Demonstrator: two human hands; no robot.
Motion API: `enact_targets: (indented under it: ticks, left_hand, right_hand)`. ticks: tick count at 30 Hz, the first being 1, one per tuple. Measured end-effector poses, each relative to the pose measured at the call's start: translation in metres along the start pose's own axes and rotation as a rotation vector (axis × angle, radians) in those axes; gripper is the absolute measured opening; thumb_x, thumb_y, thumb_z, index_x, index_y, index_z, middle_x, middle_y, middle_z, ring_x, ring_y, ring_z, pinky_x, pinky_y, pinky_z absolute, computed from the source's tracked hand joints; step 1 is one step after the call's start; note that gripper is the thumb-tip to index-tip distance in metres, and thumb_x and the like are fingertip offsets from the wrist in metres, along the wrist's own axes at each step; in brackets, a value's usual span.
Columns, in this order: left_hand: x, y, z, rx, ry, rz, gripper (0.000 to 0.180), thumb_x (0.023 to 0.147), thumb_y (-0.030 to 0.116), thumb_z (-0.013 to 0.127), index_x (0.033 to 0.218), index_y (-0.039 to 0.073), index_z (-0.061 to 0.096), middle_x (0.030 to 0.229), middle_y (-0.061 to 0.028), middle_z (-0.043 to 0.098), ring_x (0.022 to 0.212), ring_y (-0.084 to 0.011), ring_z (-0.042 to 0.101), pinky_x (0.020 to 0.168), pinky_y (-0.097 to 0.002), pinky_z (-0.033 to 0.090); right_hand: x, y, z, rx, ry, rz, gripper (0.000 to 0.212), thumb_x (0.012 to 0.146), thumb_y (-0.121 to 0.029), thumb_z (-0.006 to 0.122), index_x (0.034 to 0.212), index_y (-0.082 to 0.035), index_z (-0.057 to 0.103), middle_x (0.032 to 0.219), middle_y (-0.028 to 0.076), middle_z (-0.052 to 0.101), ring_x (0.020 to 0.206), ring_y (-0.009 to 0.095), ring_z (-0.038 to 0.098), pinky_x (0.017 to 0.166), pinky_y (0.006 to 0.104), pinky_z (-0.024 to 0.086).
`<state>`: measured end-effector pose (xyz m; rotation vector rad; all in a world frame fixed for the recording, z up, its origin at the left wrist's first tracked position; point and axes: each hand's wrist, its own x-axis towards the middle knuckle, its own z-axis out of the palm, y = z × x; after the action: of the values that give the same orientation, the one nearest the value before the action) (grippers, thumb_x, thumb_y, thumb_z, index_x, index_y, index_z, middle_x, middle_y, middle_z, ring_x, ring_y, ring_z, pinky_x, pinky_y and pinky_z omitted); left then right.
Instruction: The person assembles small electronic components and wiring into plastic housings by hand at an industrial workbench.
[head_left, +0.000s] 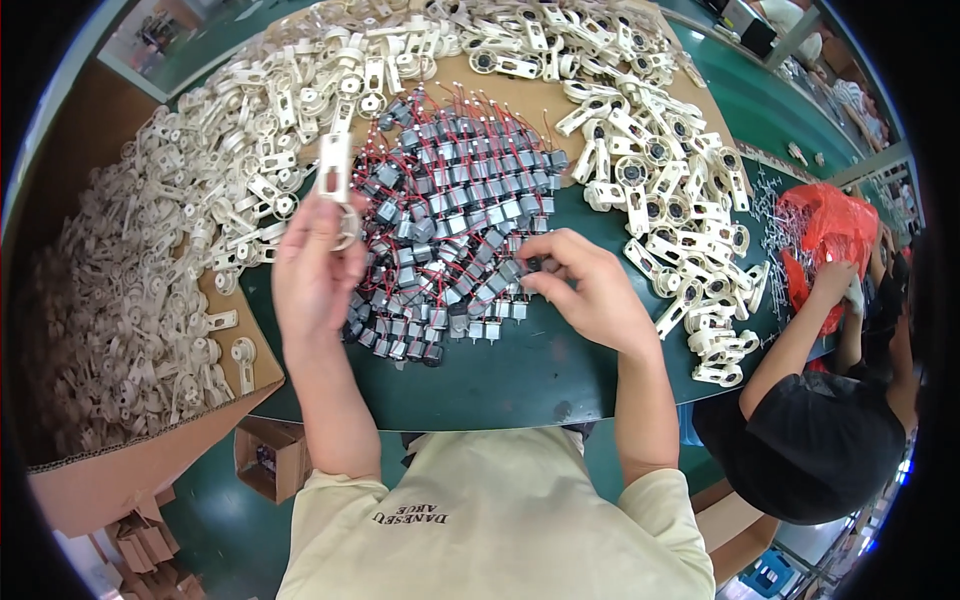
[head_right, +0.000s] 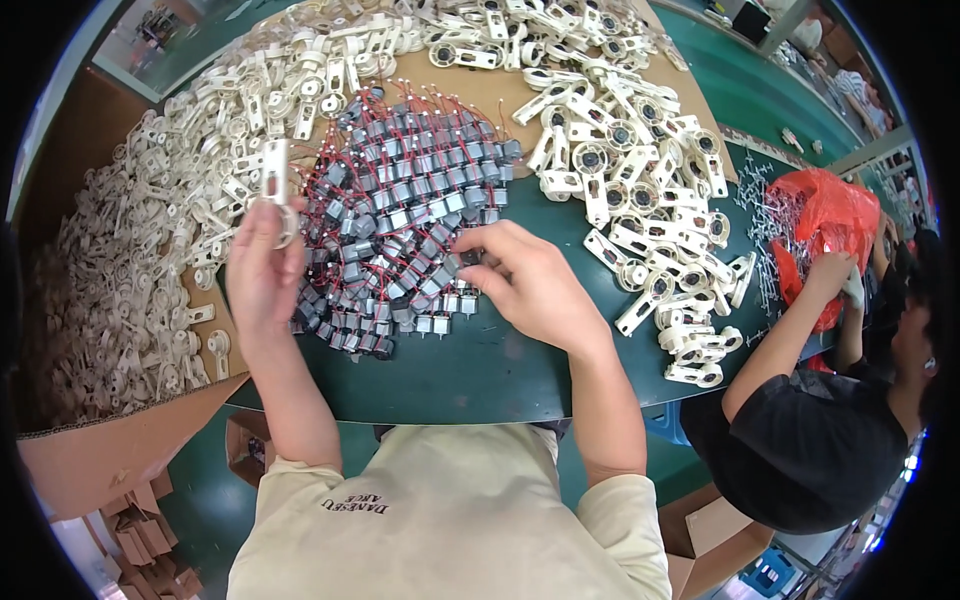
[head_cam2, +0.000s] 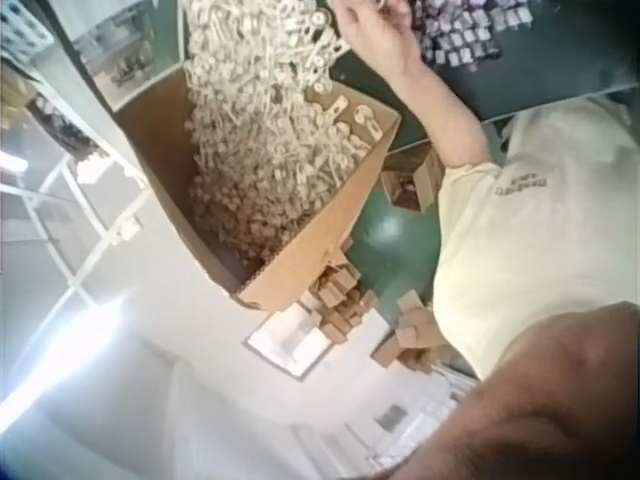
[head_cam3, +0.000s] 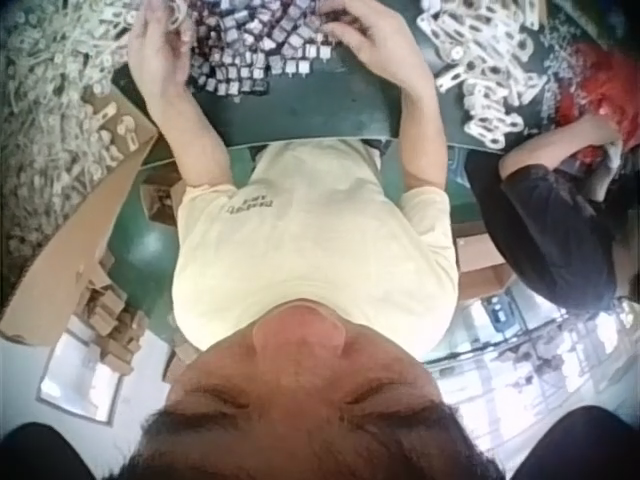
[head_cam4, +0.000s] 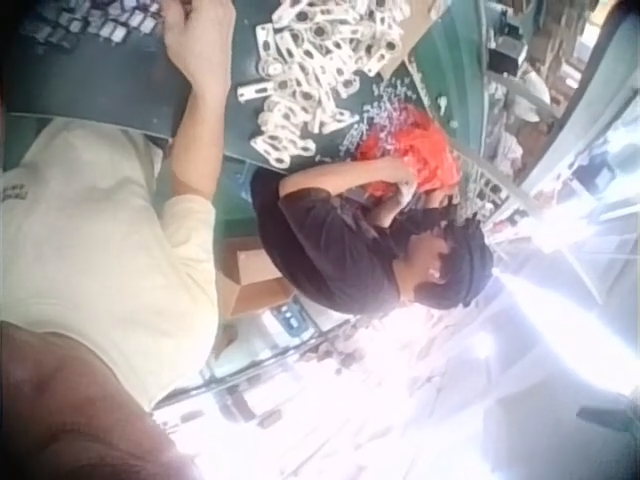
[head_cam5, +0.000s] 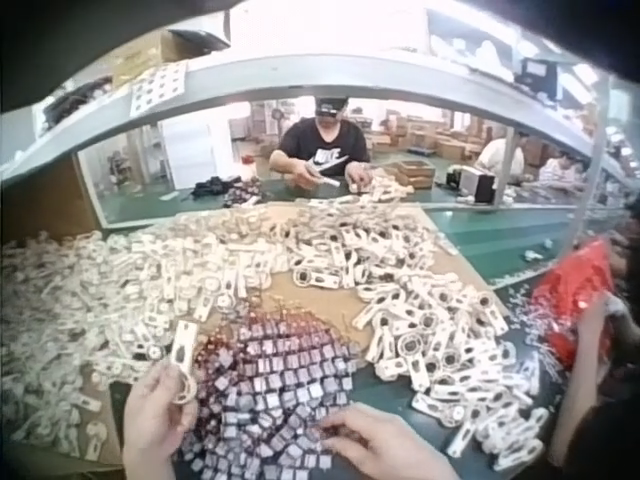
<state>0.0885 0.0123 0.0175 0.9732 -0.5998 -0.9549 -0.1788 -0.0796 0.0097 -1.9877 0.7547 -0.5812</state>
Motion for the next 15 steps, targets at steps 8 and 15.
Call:
enact_targets:
  ticks: [8,15]
  left_hand:
    - [-0.012,-0.019,0.036,-0.346,-0.357,-0.294,0.045,0.1,0.019,0.039,0.138,-0.004,0.033,0.123,-0.0232,0.054,0.111,-0.0429,0.057,0.094,-0.0465,0.051]
    - [-0.018,-0.032,0.042,-0.172,-0.355,-0.282,0.044,0.099,0.021,0.046,0.135,-0.004,0.039,0.125,-0.0178,0.055,0.113,-0.0332,0.057,0.093,-0.0421,0.051]
  right_hand:
    - [-0.008,-0.017,0.009,0.699,-0.117,0.111,0.025,0.086,-0.002,0.066,0.109,0.004,0.057,0.086,0.004,0.064,0.075,0.007,0.06,0.064,0.0213,0.049]
    - [-0.009,-0.013,0.011,0.644,-0.219,0.051,0.025,0.085,-0.004,0.068,0.107,0.003,0.059,0.082,0.005,0.066,0.071,0.007,0.061,0.062,0.0228,0.049]
